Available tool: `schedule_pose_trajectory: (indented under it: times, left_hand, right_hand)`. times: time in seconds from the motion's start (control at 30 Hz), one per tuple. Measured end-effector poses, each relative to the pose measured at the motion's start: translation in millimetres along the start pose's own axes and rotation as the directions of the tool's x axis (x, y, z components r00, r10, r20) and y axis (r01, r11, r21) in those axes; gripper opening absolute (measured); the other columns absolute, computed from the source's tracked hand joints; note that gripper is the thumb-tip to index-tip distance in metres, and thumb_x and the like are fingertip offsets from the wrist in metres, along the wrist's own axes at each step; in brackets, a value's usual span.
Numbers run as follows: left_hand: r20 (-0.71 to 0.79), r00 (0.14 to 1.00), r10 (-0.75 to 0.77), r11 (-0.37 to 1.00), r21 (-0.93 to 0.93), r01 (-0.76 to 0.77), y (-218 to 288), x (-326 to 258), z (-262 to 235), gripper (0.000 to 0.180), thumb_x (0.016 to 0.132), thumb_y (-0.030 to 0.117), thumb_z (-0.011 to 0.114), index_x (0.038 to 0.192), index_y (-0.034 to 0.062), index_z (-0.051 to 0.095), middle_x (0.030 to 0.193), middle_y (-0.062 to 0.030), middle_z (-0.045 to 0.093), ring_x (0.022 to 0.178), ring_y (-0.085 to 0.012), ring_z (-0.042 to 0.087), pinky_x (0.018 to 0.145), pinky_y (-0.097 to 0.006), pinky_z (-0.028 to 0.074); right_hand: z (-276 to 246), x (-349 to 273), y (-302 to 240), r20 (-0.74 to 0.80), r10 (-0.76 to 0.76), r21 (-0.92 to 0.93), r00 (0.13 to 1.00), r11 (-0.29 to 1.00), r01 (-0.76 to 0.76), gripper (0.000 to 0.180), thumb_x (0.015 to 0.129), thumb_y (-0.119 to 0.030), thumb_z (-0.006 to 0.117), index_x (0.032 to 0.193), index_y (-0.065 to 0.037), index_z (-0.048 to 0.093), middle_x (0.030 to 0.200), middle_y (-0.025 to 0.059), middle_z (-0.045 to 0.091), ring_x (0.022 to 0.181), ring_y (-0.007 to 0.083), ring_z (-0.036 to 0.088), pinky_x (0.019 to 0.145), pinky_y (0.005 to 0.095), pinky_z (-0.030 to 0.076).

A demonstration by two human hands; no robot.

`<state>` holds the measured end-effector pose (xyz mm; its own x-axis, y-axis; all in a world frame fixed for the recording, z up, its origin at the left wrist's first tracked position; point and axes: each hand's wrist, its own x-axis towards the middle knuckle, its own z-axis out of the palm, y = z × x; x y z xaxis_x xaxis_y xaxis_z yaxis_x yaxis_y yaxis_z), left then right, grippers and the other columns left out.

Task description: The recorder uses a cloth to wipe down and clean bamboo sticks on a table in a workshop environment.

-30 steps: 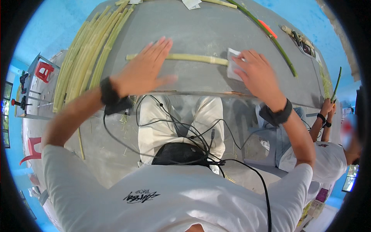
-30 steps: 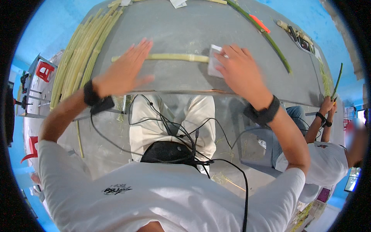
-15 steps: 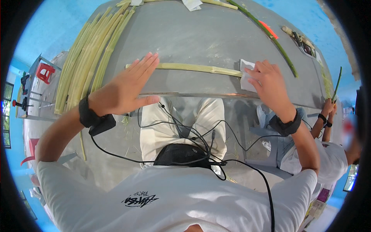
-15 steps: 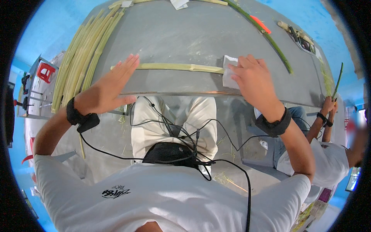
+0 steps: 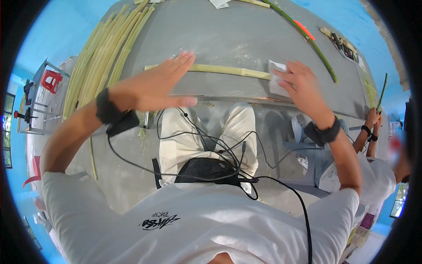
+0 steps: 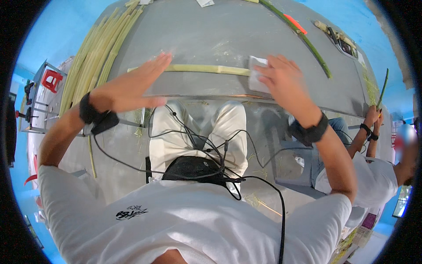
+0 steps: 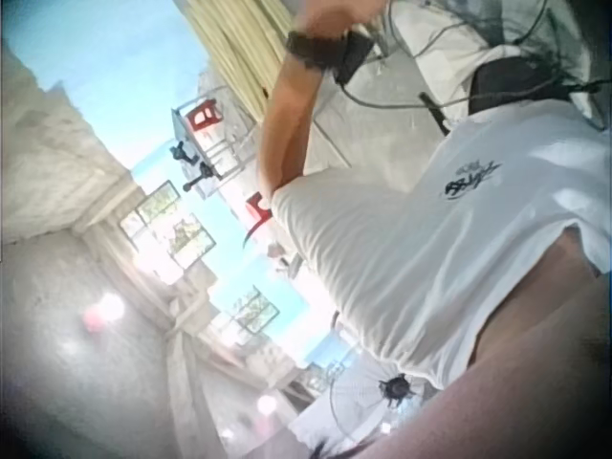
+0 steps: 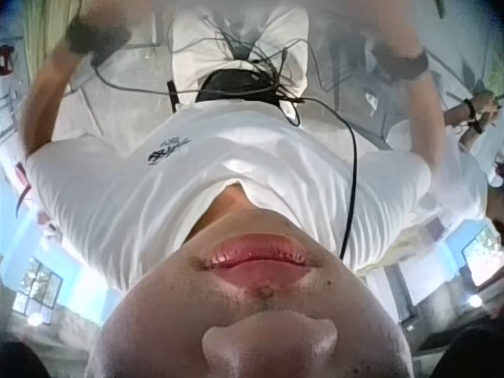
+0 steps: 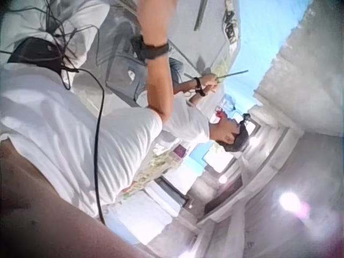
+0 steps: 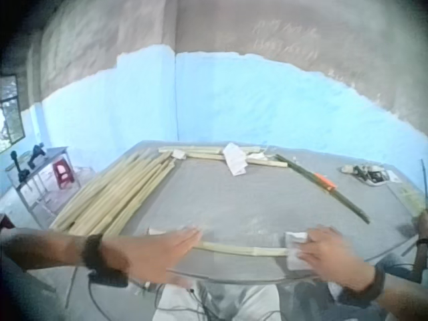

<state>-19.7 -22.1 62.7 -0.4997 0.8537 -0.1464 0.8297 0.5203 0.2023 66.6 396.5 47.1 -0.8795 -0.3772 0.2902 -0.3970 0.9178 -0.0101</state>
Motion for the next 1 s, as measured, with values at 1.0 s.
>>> schedule_pose_trajectory:
  times: [1.0]
  left_hand:
    - [-0.129, 0.992, -0.011, 0.996, 0.083, 0.022, 10.9, 74.9, 22.5, 0.111, 0.106, 0.07, 0.053, 0.167, -0.0156, 0.017, 0.175, -0.0361, 0.019, 0.167, -0.042, 0.017, 0.137, -0.047, 0.016]
  right_hand:
    - [11.9, 51.1, -10.1, 0.076, -0.131, -0.187, 0.988, 0.972, 0.143, 0.026, 0.094, -0.016, 0.075, 0.118, -0.01, 0.08, 0.103, 0.0061, 0.067, 0.107, 0.0282, 0.063, 0.093, 0.0438, 0.047]
